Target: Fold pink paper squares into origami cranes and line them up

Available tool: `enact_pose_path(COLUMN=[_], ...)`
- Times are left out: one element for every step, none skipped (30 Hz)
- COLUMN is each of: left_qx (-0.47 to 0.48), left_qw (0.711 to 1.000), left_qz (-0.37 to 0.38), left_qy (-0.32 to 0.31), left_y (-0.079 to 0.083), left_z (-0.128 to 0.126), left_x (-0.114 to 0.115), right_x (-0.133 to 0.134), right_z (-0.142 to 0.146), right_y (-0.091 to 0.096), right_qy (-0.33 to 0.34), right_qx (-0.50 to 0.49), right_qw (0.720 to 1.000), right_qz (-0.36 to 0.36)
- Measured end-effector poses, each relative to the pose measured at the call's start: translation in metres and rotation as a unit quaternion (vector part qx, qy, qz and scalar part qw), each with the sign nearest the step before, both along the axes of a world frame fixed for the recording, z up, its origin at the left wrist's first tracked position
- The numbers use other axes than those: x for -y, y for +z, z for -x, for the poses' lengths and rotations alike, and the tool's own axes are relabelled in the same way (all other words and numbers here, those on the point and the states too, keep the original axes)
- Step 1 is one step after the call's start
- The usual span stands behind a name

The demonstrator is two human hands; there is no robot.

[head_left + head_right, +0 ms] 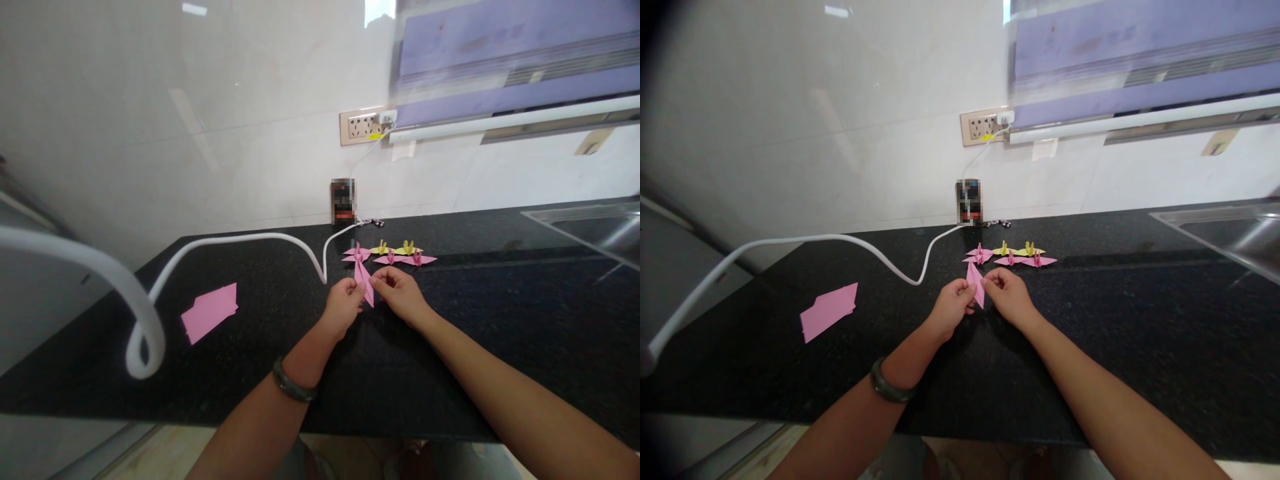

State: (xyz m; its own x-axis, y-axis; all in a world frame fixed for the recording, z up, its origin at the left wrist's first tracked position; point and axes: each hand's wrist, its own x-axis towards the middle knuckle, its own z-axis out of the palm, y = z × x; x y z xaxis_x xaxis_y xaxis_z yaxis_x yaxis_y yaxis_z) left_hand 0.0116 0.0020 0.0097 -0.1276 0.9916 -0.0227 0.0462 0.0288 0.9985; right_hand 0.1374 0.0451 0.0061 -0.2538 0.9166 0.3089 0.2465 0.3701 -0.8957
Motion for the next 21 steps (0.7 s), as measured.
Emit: enact_pose_path(left_qx=[-0.009,-0.018,-0.026,-0.032,-0.038,-0.042,-0.045,-0.048,-0.051,-0.055,-0.058,-0.061,-0.064,-0.066,-0.066,-0.064,-0.059,-0.052,-0.043,-0.033,-0.022], left_qw=[1.0,1.0,0.999,0.999,0.999,0.998,0.998,0.998,0.997,0.997,0.997,0.996,0.996,0.996,0.996,0.996,0.996,0.996,0.997,0.997,0.998], left_qz=[-0.002,-0.004,-0.009,-0.014,-0.018,-0.021,-0.024,-0.027,-0.03,-0.033,-0.037,-0.041,-0.046,-0.051,-0.058,-0.064,-0.069,-0.071,-0.069,-0.063,-0.054], left_qy=[-0.008,-0.016,-0.023,-0.028,-0.033,-0.036,-0.039,-0.041,-0.043,-0.045,-0.045,-0.046,-0.045,-0.041,-0.035,-0.027,-0.017,-0.009,-0.003,-0.001,-0.003], left_y=[-0.001,-0.002,-0.003,-0.004,-0.006,-0.007,-0.009,-0.01,-0.011,-0.012,-0.013,-0.013,-0.013,-0.013,-0.013,-0.013,-0.012,-0.011,-0.01,-0.009,-0.008], left_z=[0.0,0.0,0.0,0.0,0.0,0.0,0.001,0.001,0.001,0.002,0.002,0.002,0.002,0.003,0.003,0.003,0.003,0.003,0.003,0.002,0.002], left_x=[0.0,0.001,0.001,0.0,0.0,0.0,-0.001,-0.002,-0.002,-0.003,-0.004,-0.004,-0.004,-0.004,-0.004,-0.004,-0.004,-0.003,-0.003,-0.003,-0.003], right_x=[0.0,0.0,0.0,0.0,-0.001,-0.001,-0.001,-0.002,-0.002,-0.002,-0.002,-0.002,-0.002,-0.001,-0.001,-0.001,0.0,0.0,0.0,0.001,0.001], right_z=[0.0,0.0,0.0,0.0,0.0,0.0,-0.001,-0.001,-0.001,-0.001,-0.001,-0.001,-0.001,-0.001,-0.001,-0.001,-0.001,0.0,0.0,0.0,0.0], right_y=[0.0,0.0,0.0,0.0,-0.001,-0.002,-0.002,-0.003,-0.004,-0.005,-0.005,-0.005,-0.005,-0.005,-0.004,-0.003,-0.002,-0.001,0.0,0.0,0.0], right_qy=[0.004,0.008,0.012,0.015,0.017,0.017,0.018,0.021,0.023,0.026,0.029,0.033,0.036,0.039,0.042,0.044,0.044,0.044,0.042,0.039,0.037], right_qx=[0.011,0.022,0.034,0.045,0.055,0.064,0.072,0.077,0.08,0.079,0.076,0.071,0.063,0.054,0.045,0.036,0.029,0.024,0.023,0.023,0.024], right_qw=[1.0,1.0,0.999,0.999,0.998,0.998,0.997,0.997,0.997,0.996,0.997,0.997,0.997,0.998,0.998,0.998,0.999,0.999,0.999,0.999,0.999], right_qz=[-0.002,-0.003,-0.004,-0.004,-0.003,-0.002,-0.001,0.001,0.004,0.007,0.01,0.014,0.017,0.018,0.019,0.017,0.013,0.007,0.0,-0.007,-0.013])
